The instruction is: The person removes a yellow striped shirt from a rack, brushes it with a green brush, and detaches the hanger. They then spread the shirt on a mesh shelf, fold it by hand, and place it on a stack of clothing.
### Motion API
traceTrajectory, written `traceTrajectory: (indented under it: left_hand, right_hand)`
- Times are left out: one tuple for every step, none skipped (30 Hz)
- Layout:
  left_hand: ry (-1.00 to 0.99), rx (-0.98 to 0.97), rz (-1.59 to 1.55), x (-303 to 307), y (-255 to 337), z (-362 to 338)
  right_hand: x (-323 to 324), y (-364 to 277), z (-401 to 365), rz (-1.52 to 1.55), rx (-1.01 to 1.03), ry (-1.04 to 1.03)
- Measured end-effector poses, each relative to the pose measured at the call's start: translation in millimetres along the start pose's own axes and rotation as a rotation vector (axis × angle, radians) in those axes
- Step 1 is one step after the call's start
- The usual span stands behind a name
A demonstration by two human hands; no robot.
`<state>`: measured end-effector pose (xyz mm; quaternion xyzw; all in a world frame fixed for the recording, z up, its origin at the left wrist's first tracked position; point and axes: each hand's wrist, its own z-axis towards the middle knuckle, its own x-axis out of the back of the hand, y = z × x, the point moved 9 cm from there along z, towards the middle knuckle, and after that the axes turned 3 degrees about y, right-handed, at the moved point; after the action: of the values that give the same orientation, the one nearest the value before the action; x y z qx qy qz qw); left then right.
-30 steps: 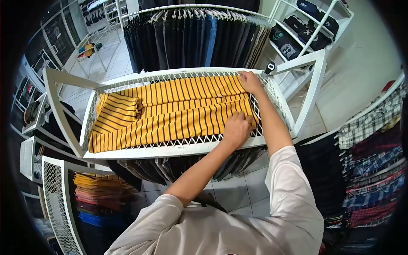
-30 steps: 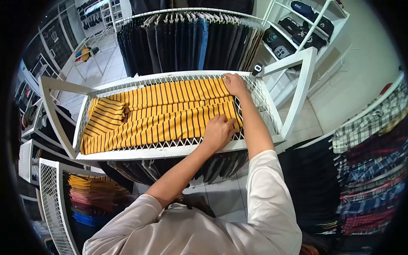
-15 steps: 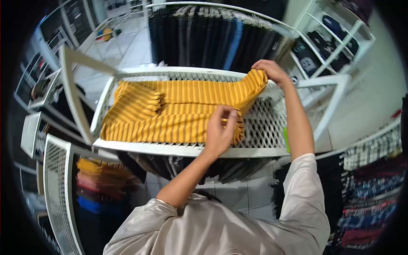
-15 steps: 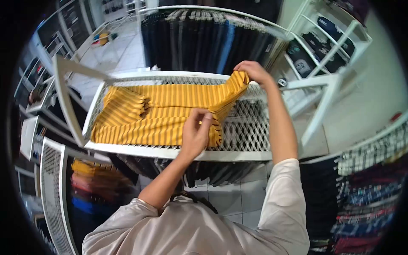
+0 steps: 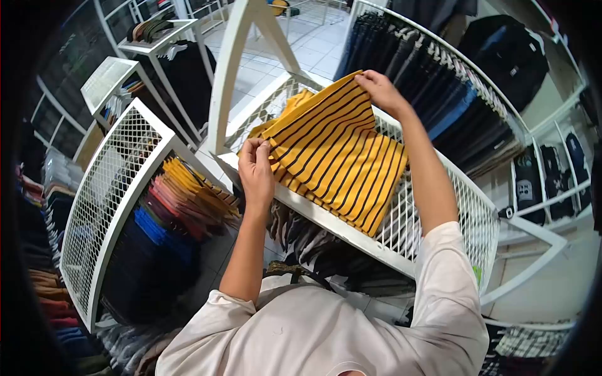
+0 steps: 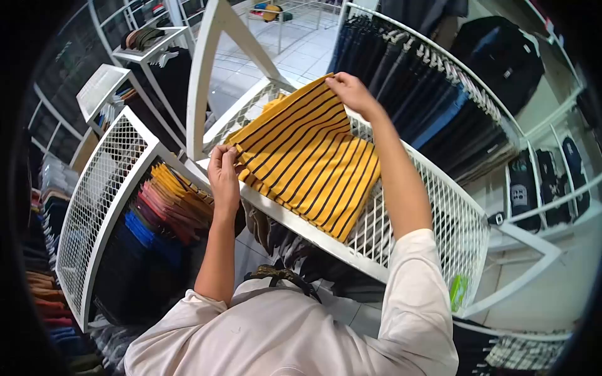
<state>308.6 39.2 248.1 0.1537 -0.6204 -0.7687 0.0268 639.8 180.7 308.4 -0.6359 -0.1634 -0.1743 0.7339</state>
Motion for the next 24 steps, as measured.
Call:
traceTrajectory:
  left_hand:
    - [0.0, -0.003, 0.101, 10, 1, 6]
    - [0.015, -0.006, 0.103, 19, 0, 10]
    - [0.062, -0.019, 0.219, 29, -4, 13]
    - [0.109, -0.032, 0.334, 38, -6, 16]
    - [0.121, -0.034, 0.334, 42, -7, 20]
    - [0.157, -0.07, 0.447, 47, -4, 22]
    - [0.191, -0.104, 0.56, 51, -1, 24]
    - [0.194, -0.122, 0.634, 52, 2, 26]
    - [0.198, -0.119, 0.634, 54, 0, 28]
    - [0.21, -0.14, 0.759, 54, 1, 29]
    - [0.22, -0.16, 0.884, 54, 1, 29]
    - [0.216, -0.177, 0.888, 54, 3, 31]
    - [0.214, -0.174, 0.887, 54, 4, 31]
    - [0.219, -0.135, 0.886, 56, 5, 29]
    - [0.223, -0.097, 0.884, 55, 9, 28]
    - [0.22, -0.128, 1.006, 51, 14, 27]
    - [0.217, -0.124, 1.006, 52, 11, 27]
    - [0.192, -0.184, 1.082, 48, 10, 27]
    - [0.167, -0.248, 1.158, 45, 9, 28]
    - [0.167, -0.253, 1.116, 46, 6, 30]
    - [0.165, -0.261, 1.115, 46, 6, 33]
    - [0.152, -0.243, 1.104, 47, 4, 36]
    - [0.137, -0.222, 1.095, 49, 2, 38]
    - [0.156, -0.347, 1.074, 44, 12, 37]
  right_hand:
    - [-16, 1, 14, -0.144, 0.0, 0.033]
    - [-34, -1, 29, -0.223, 0.099, 0.082]
    - [-51, 3, 41, -0.251, 0.137, 0.11]
    - [-64, 1, 47, -0.285, 0.122, 0.112]
    - [-77, 0, 50, -0.32, 0.108, 0.116]
    - [-86, 0, 51, -0.338, 0.026, 0.089]
    - [-97, 7, 59, -0.409, 0.086, 0.055]
    - [-105, 15, 63, -0.437, 0.078, 0.073]
    - [-112, 27, 66, -0.466, 0.067, 0.092]
    - [-118, 28, 63, -0.479, 0.096, 0.105]
    - [-123, 35, 60, -0.455, 0.063, 0.093]
    - [-125, 37, 56, -0.452, 0.096, 0.122]
    - [-126, 37, 53, -0.45, 0.128, 0.151]
    - [-127, 41, 52, -0.453, 0.125, 0.15]
    - [-122, 43, 49, -0.501, 0.084, 0.209]
    - [-116, 45, 46, -0.548, 0.042, 0.267]
    - [-114, 44, 44, -0.55, 0.037, 0.266]
    - [-115, 41, 43, -0.577, 0.056, 0.222]
    - [-116, 38, 42, -0.602, 0.076, 0.181]
    - [-114, 31, 38, -0.583, 0.115, 0.192]
    - [-113, 32, 39, -0.581, 0.115, 0.2]
    - [-113, 31, 40, -0.501, 0.139, 0.207]
    - [-113, 31, 39, -0.42, 0.16, 0.211]
    - [-112, 30, 36, -0.34, 0.18, 0.217]
